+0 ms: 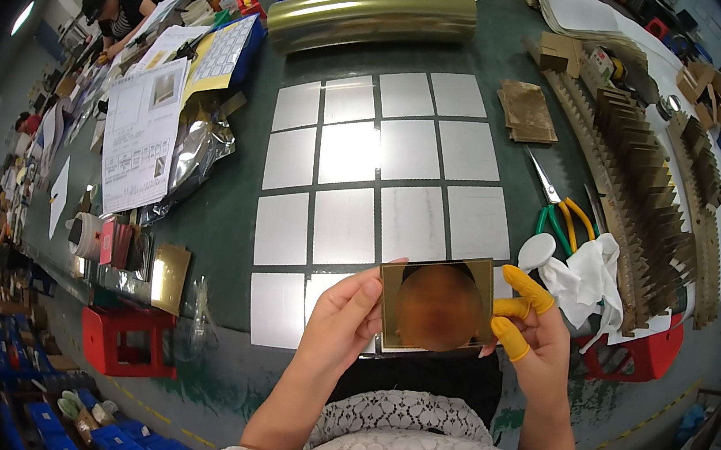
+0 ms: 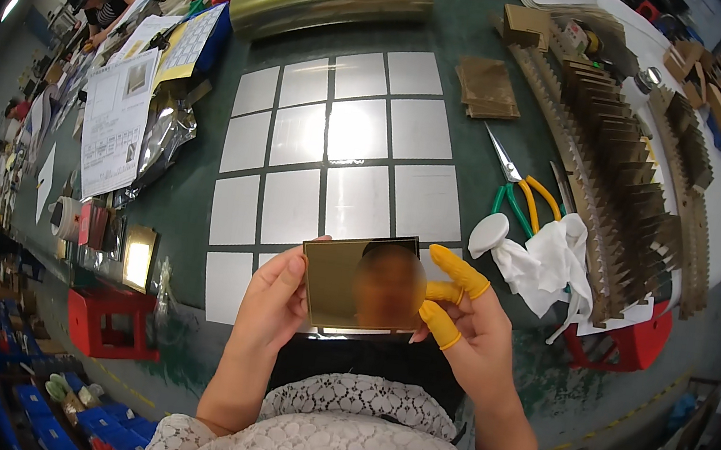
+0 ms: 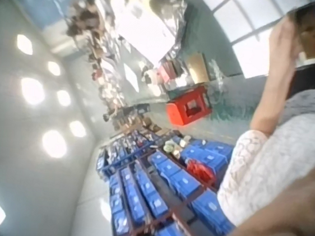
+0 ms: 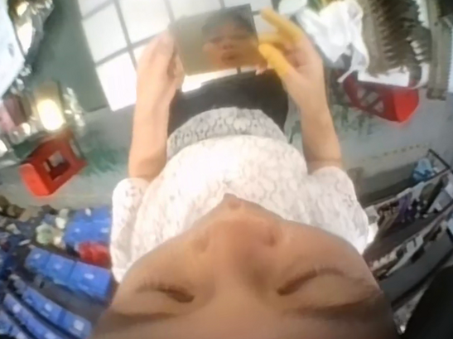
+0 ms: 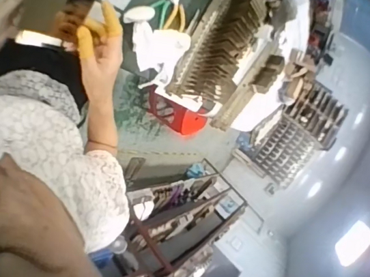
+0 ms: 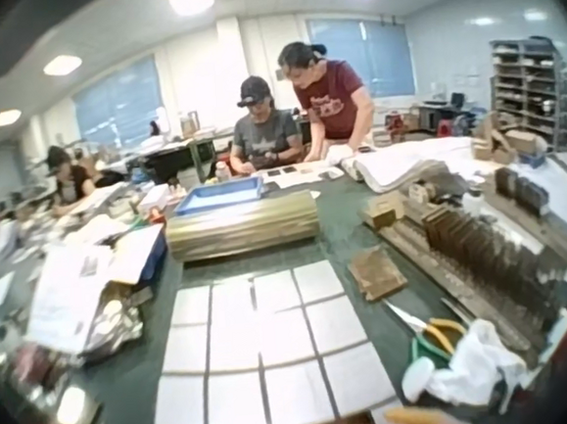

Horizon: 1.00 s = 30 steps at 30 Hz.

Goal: The person wipes the surface of small, square, gold-colored mirrors with a white cloth. They handle the mirrors one at a time, picking them up from a stack, wiping them, and placing them back down. The person wears yellow finger cots on their right hand while performing the task.

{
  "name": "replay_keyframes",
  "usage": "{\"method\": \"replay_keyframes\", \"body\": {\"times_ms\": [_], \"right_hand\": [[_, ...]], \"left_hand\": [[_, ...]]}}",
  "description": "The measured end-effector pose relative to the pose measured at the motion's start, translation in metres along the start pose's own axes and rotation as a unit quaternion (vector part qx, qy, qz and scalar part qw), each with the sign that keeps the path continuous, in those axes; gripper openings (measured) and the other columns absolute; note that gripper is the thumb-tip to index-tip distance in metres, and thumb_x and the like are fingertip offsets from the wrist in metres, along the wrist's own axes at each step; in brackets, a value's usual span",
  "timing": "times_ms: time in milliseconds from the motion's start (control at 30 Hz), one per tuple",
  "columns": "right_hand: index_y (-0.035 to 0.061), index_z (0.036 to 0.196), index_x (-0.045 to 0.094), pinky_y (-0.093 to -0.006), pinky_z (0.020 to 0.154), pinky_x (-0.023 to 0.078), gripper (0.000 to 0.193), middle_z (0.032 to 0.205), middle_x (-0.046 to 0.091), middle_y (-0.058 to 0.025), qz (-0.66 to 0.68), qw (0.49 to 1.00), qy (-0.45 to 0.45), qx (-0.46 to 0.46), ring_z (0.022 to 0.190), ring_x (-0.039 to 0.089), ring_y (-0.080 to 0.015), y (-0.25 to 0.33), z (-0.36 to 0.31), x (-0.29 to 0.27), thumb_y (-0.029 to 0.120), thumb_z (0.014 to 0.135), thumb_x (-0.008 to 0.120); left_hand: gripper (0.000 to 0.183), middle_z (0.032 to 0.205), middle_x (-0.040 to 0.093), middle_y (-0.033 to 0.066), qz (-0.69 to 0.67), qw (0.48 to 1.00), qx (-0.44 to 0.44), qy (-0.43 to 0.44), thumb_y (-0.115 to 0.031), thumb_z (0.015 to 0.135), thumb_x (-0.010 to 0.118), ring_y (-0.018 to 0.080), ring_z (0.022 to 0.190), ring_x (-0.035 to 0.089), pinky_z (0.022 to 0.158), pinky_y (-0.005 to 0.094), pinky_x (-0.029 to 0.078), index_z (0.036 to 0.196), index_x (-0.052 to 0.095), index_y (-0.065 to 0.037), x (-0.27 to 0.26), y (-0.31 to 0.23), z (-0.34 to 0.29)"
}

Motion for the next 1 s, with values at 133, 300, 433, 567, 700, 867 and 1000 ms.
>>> {"method": "replay_keyframes", "body": {"times_ms": [133, 300, 433, 567, 700, 867, 1000], "right_hand": [[-0.0001, 0.141, 0.038, -0.0280, 0.087, 0.048, 0.054, 0.120, 0.057, -0.0125, -0.065, 0.996, -0.034, -0.049, 0.098, 0.057, -0.0144, 0.005, 0.005, -0.004, 0.000, 0.091, 0.059], [0.0008, 0.140, 0.039, -0.0305, 0.094, 0.045, 0.055, 0.126, 0.057, -0.0144, -0.271, 0.953, -0.009, -0.132, 0.107, 0.058, -0.0204, 0.029, 0.016, 0.012, 0.007, 0.091, 0.061], [-0.0019, 0.141, 0.036, -0.0314, 0.095, 0.043, 0.050, 0.128, 0.054, -0.0145, -0.249, 0.960, -0.013, -0.124, 0.107, 0.056, -0.0177, 0.034, 0.017, 0.016, 0.005, 0.095, 0.053], [-0.0038, 0.142, 0.034, -0.0311, 0.096, 0.041, 0.050, 0.129, 0.053, -0.0147, -0.211, 0.973, -0.008, -0.094, 0.105, 0.055, -0.0162, 0.027, 0.018, 0.017, 0.006, 0.096, 0.051], [0.0008, 0.140, 0.039, -0.0314, 0.095, 0.045, 0.051, 0.123, 0.059, -0.0129, -0.202, 0.974, -0.023, -0.098, 0.105, 0.060, -0.0180, 0.022, 0.019, 0.015, 0.003, 0.092, 0.055], [0.0010, 0.146, 0.030, -0.0390, 0.102, 0.037, 0.084, 0.134, 0.045, -0.0179, -0.360, 0.928, 0.038, -0.085, 0.119, 0.047, -0.0299, 0.027, 0.027, 0.025, 0.028, 0.081, 0.076], [0.0009, 0.148, 0.022, -0.0421, 0.108, 0.029, 0.100, 0.142, 0.033, -0.0210, -0.545, 0.829, 0.069, -0.111, 0.128, 0.035, -0.0367, 0.037, 0.033, 0.045, 0.036, 0.074, 0.079]], "left_hand": [[0.040, 0.084, 0.058, -0.0021, 0.011, 1.000, 0.011, -0.014, -0.020, 0.100, 0.051, 0.0033, 0.065, 0.045, 0.060, 0.0170, 0.042, 0.131, 0.051, 0.006, 0.003, -0.001, 0.002], [0.038, 0.093, 0.064, 0.0003, 0.015, 0.998, 0.036, -0.049, -0.021, 0.100, 0.052, 0.0037, 0.070, 0.051, 0.062, 0.0189, 0.045, 0.128, 0.054, 0.004, 0.011, -0.006, 0.006], [0.036, 0.094, 0.064, -0.0006, -0.009, 0.998, 0.030, -0.049, -0.021, 0.099, 0.053, 0.0026, 0.069, 0.050, 0.059, 0.0182, 0.041, 0.127, 0.056, 0.003, 0.007, -0.009, 0.006], [0.036, 0.096, 0.064, 0.0006, -0.017, 0.999, 0.030, -0.032, -0.019, 0.100, 0.052, 0.0031, 0.071, 0.051, 0.061, 0.0180, 0.043, 0.128, 0.055, 0.003, -0.005, -0.007, 0.006], [0.036, 0.095, 0.062, 0.0019, -0.031, 0.999, 0.033, -0.020, -0.017, 0.100, 0.050, 0.0041, 0.076, 0.054, 0.065, 0.0173, 0.046, 0.129, 0.054, 0.004, -0.010, -0.004, 0.008], [0.033, 0.099, 0.064, 0.0038, 0.120, 0.985, 0.061, -0.109, -0.014, 0.098, 0.054, 0.0041, 0.081, 0.057, 0.064, 0.0177, 0.046, 0.126, 0.057, 0.003, 0.005, -0.015, 0.001], [0.033, 0.107, 0.066, 0.0102, 0.310, 0.941, 0.134, -0.041, -0.003, 0.092, 0.060, 0.0102, 0.088, 0.063, 0.079, 0.0212, 0.051, 0.124, 0.058, 0.004, 0.038, -0.023, -0.016]]}}
Point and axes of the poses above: each hand's wrist, its own z-axis towards the middle knuckle, its own x-axis out of the palm, y = z × x, the point moved 8 cm from there along z, towards the middle knuckle
